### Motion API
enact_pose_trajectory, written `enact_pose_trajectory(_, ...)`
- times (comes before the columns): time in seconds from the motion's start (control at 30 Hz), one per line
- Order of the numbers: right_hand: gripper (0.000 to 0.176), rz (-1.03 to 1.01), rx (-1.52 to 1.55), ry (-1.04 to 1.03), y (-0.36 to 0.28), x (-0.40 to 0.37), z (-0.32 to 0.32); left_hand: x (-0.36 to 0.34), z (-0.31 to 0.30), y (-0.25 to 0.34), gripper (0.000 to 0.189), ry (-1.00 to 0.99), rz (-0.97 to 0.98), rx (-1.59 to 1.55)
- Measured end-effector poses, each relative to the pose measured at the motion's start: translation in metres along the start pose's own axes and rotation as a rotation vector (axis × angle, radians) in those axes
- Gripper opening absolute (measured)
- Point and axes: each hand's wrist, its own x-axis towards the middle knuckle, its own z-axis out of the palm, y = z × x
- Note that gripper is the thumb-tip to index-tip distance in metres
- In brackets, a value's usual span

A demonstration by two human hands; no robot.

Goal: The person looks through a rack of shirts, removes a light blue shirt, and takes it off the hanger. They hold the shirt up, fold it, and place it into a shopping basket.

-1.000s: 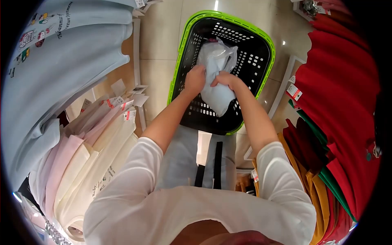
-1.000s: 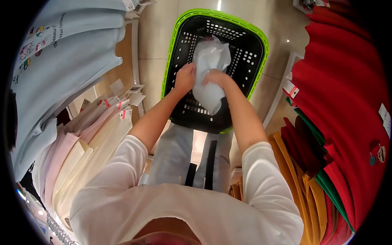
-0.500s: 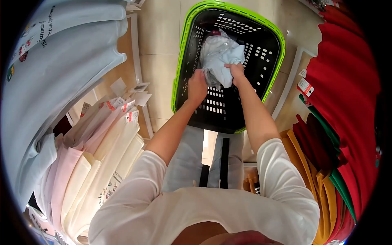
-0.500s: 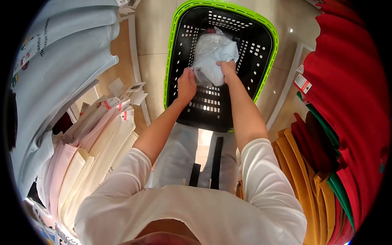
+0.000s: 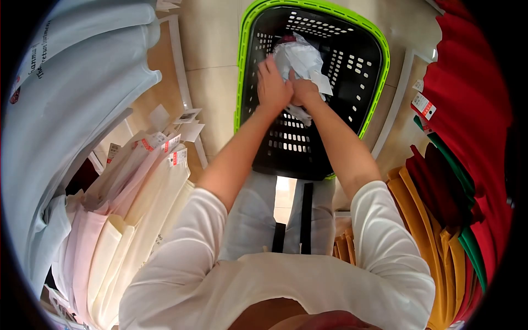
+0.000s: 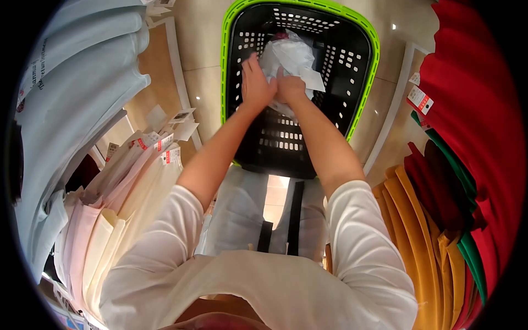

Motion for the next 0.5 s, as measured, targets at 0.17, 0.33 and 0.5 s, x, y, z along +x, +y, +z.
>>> enact_pose_trajectory(0.17, 0.099, 0.029, 0.074, 0.025, -0.012, -0.045, -0.014, 0.066, 0.021, -0.024, 0.061, -0.410, -0.214, 0.269)
enact_pose_trajectory(0.33, 0.077, -0.093, 0.197, 0.251, -0.023, -0.118, -0.027, 0.074, 0.006, -0.010, 0.032, -0.202, 0.034, 0.144)
enact_pose_trajectory(0.5, 0.082, -0.188, 0.376, 0.338, -0.018, -0.200, -0.056, 0.048, -0.034, 0.012, 0.040, -0.231, 0.136, -0.556)
